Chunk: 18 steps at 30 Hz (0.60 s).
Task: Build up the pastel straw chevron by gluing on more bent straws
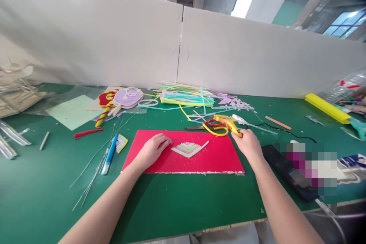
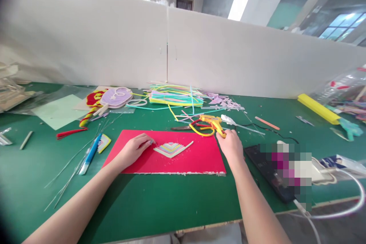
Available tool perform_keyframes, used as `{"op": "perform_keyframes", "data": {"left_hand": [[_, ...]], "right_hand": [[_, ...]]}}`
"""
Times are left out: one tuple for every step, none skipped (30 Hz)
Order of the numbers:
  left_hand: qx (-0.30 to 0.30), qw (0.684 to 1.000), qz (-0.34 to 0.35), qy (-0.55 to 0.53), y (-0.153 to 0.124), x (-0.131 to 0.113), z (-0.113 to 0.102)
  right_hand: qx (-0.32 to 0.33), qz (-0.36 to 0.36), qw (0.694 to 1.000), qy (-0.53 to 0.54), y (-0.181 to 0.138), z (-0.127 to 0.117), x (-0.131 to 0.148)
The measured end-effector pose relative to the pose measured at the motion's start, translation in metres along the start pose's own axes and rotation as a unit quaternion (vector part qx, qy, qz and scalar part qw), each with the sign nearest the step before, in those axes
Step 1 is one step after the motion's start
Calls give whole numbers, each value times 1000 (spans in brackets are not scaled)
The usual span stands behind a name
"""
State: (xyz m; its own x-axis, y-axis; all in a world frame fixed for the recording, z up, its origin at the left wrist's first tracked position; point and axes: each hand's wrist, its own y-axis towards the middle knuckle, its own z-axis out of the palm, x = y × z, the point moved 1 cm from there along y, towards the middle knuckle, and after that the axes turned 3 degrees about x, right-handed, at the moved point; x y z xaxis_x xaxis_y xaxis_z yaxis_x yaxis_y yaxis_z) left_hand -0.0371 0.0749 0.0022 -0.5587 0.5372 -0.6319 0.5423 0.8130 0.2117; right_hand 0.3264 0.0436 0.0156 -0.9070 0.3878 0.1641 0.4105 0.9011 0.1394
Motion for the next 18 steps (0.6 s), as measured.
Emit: {"op": "perform_keyframes", "data": {"left_hand": [[0, 1000, 0, 0, 0, 0, 0], [-1, 1000, 1, -1, 0, 0, 0], [-2, 1000, 1, -1, 0, 0, 0], [-2, 1000, 2, -2, 0, 0, 0], [-2, 1000, 2, -4, 0, 1, 0], [-2, 1000, 2, -7, 0, 1, 0], [-2, 1000, 2, -11, 0, 1, 0], [-1, 1000, 1, -14, 1, 2, 0], [-1, 1000, 0, -17, 1, 3, 0], [1, 1000, 0, -20, 1, 3, 0], [3, 1000, 0, -22, 1, 4, 0], [5, 1000, -1, -23, 1, 4, 1], [7, 1000, -2, -24, 1, 4, 1], [9, 1000, -4, -24, 1, 4, 1], [9, 1000, -6, -22, 1, 4, 1], [9, 1000, -7, -20, 0, 3, 1], [8, 1000, -9, -18, 0, 3, 1], [7, 1000, -9, -16, 0, 3, 1]], "right_hand": [[-9, 10, 1000, -3, 5, -3, -3], [-18, 20, 1000, -6, 11, -5, -5], [-25, 30, 999, -10, 17, -7, -7], [-30, 39, 999, -13, 22, -7, -9], [-31, 45, 998, -17, 27, -7, -11], [-28, 47, 998, -20, 31, -5, -12], [-23, 46, 998, -22, 34, -4, -12], [-18, 41, 999, -24, 35, -2, -11], [-14, 35, 999, -26, 35, 0, -8], [-15, 29, 999, -28, 35, 1, -5], [-19, 12, 999, -27, 35, 1, -1], [-23, -20, 999, -22, 34, 1, 4], [-21, -62, 998, -14, 35, 2, 11], [-12, -117, 993, -2, 35, 3, 17], [9, -171, 985, 10, 37, 4, 24], [34, -210, 977, 19, 39, 7, 31], [58, -236, 970, 25, 42, 10, 36], [78, -252, 964, 30, 45, 14, 41]]}}
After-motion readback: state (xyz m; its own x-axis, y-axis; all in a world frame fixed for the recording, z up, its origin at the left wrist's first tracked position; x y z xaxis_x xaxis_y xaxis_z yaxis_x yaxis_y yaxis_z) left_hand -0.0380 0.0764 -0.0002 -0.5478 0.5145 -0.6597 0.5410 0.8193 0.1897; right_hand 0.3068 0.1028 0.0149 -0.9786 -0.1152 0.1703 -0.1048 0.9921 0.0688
